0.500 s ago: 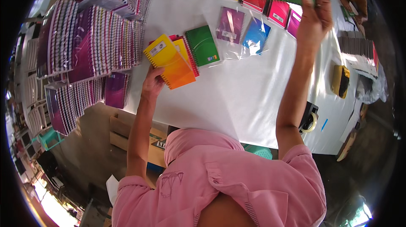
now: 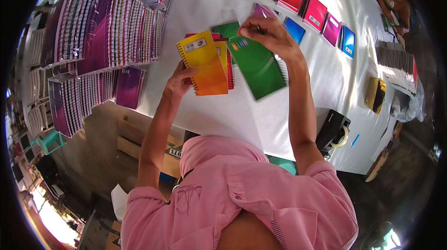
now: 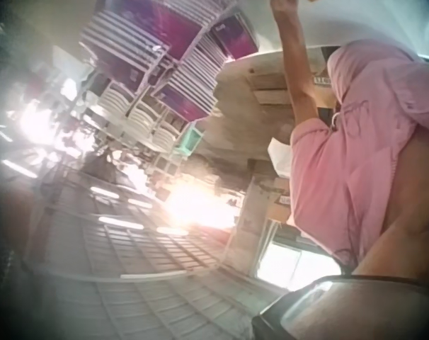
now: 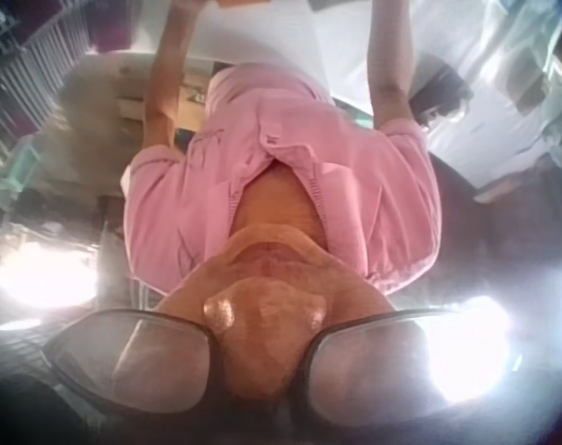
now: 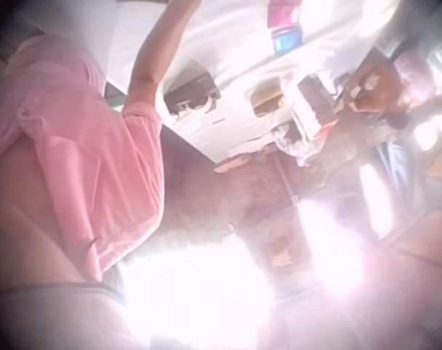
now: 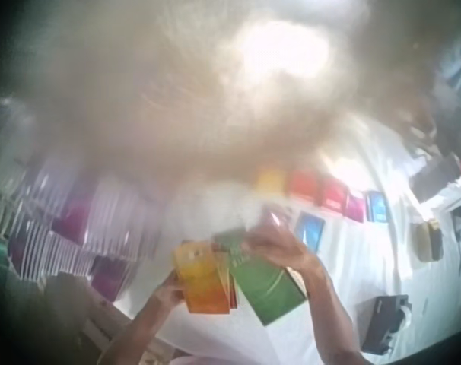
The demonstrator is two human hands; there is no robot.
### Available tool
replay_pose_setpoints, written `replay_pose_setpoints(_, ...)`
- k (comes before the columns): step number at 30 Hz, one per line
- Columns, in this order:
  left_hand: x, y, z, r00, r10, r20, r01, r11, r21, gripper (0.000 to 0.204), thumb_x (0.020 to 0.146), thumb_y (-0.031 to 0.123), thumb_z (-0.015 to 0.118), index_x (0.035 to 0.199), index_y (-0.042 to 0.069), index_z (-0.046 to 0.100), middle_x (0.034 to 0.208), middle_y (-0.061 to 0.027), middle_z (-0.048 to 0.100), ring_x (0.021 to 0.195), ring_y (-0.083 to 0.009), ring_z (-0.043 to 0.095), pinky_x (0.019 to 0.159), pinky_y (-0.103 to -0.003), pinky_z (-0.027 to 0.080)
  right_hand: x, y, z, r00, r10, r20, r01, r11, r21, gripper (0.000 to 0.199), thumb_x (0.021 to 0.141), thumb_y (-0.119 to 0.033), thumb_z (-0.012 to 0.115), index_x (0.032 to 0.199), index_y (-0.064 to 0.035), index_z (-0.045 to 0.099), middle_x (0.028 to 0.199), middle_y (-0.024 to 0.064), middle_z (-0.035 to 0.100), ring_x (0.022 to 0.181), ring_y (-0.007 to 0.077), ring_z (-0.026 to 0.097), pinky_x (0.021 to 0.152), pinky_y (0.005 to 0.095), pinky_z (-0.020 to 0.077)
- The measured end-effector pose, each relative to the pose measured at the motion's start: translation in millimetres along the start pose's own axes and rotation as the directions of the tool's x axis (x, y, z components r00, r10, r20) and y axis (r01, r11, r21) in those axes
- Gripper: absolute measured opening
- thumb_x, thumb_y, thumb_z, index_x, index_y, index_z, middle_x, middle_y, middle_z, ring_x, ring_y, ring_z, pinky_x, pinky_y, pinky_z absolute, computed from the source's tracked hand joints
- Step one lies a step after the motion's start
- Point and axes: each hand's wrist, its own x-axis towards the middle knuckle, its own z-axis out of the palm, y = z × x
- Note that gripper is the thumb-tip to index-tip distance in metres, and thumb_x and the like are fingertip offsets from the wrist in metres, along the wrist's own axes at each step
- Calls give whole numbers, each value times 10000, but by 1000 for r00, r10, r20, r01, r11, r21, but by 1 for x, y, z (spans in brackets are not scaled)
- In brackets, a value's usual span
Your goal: The person gathers small spiral-bound notebooks of various colors from a table and places them into clear plastic bags. They then use a tape dispenser to seal the bags, repeating this process for multiple sets of notebooks.
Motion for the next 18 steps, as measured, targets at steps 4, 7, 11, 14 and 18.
replay_pose_setpoints(4,-1,-4,-6,1000,10,-16,-11,999,-37,697,711,106,673,1335,19,374,1228,-117,545,1123,-245,561,939,-368,471,-29,50,37,991,117,66,-117,993,-5,351,846,-295,676,981,27,650,734,127,661,700,125,623,638,282,482)
replay_pose_setpoints(7,0,-9,-2,1000,-11,-11,10,996,-87,716,703,87,671,1346,24,363,1248,-113,538,1140,-246,551,947,-371,463,-50,50,72,956,272,109,-293,868,402,438,855,-293,682,1038,96,597,787,161,685,662,134,634,578,276,486)
replay_pose_setpoints(11,1,-11,1,997,-39,69,43,998,-55,739,707,71,661,1372,35,341,1281,-112,522,1173,-258,528,982,-393,436,-60,46,86,950,313,-9,-278,855,438,349,872,-231,663,998,90,610,766,140,685,634,126,628,564,262,484)
replay_pose_setpoints(14,-1,-11,-1,987,-110,121,117,992,-53,730,706,66,663,1365,34,352,1281,-114,522,1171,-265,530,983,-390,434,-66,71,84,979,180,-99,-135,927,349,313,867,-220,668,962,76,630,766,134,687,634,128,628,564,261,489)
replay_pose_setpoints(18,-2,-20,-4,976,-212,48,207,974,89,691,721,9,616,1364,47,366,1281,-101,525,1178,-246,525,986,-376,428,-63,90,85,952,291,-95,-260,932,252,296,844,-211,690,965,55,636,750,127,683,628,145,633,576,270,491)
